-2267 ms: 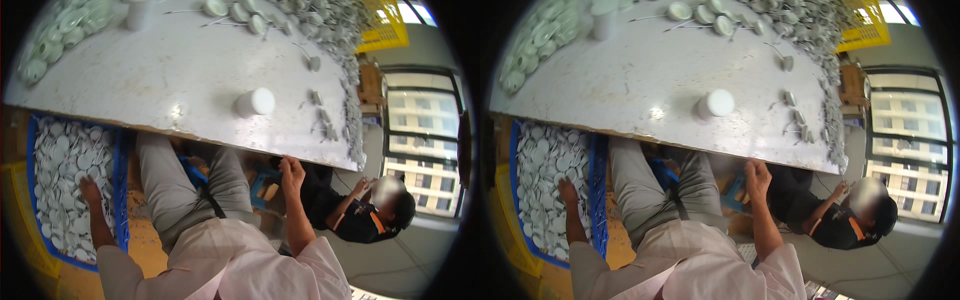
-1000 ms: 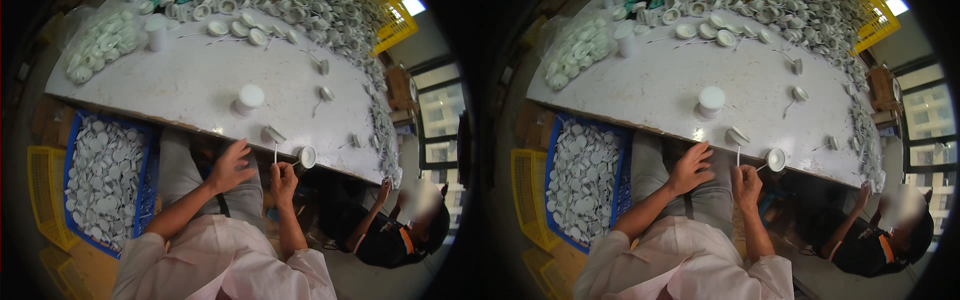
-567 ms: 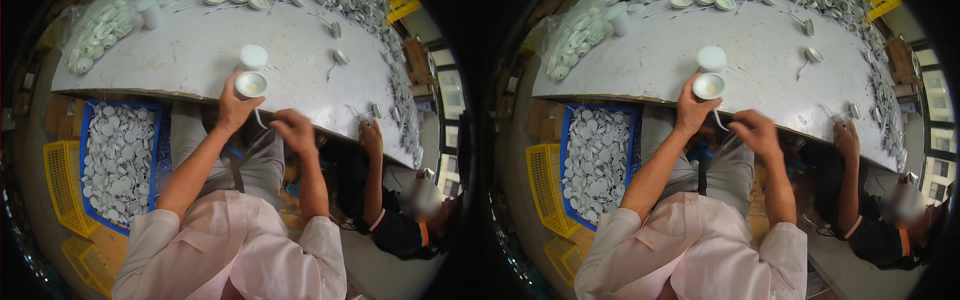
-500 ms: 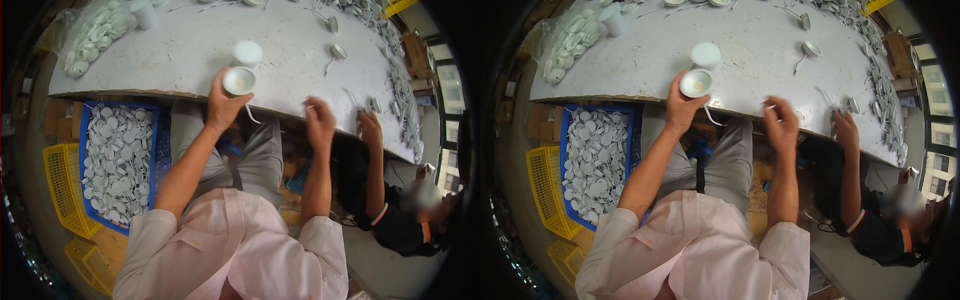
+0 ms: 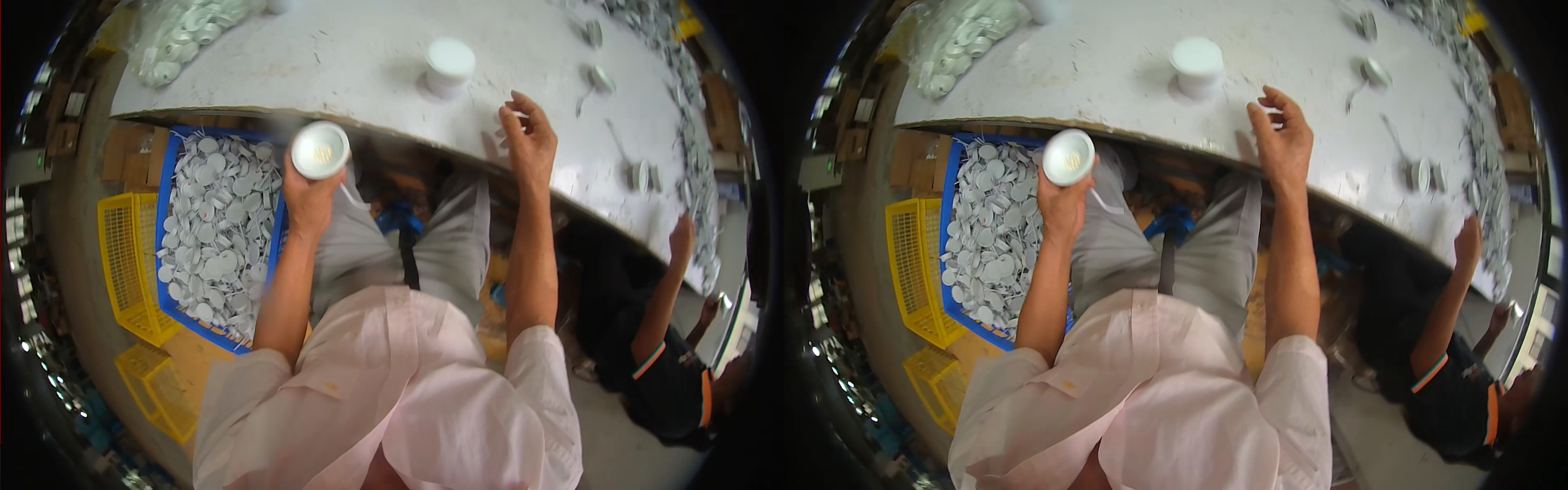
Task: The person assembles light fixtures by taking housings from a crate, picking circular diffuser covers from a stack on the table, pressing each cover into a housing by hand, and placing the assembled lights on the table.
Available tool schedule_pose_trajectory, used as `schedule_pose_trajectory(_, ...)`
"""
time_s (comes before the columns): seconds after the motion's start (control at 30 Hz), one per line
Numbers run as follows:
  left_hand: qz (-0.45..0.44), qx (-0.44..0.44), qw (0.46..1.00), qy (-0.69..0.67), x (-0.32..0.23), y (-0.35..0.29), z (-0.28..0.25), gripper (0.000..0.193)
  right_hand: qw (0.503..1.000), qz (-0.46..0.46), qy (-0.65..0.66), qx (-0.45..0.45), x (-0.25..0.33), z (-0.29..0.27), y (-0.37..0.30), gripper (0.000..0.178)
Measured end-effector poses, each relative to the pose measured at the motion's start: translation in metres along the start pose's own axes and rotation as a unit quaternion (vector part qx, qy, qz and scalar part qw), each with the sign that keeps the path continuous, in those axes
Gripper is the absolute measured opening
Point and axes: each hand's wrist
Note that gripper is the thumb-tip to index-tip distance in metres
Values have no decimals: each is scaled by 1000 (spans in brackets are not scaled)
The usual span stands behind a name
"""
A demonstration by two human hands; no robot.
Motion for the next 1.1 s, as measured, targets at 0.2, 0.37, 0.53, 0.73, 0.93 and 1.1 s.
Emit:
schedule_pose_trajectory(0.2,-89,10,990,105,10,-45,-8,68,1000,6,-21,18,18,45,34,48)
schedule_pose_trajectory(0.37,-16,34,989,146,18,-64,-7,73,998,39,-42,36,16,62,60,35)
schedule_pose_trajectory(0.53,-54,46,989,130,15,-72,-3,71,992,108,4,67,12,50,69,26)
schedule_pose_trajectory(0.73,-84,83,985,127,14,-87,-5,77,976,167,125,57,8,45,80,19)
schedule_pose_trajectory(0.93,-98,139,974,148,10,-94,-8,79,991,111,54,59,21,40,73,22)
schedule_pose_trajectory(1.1,-66,111,979,161,22,-95,-15,76,996,77,43,31,23,33,59,22)
Point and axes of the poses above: each hand's wrist, its own y-axis towards the middle knuckle, its own z-axis out of the palm, x = y × z, and after that the axes turned 10 degrees about y, right-handed
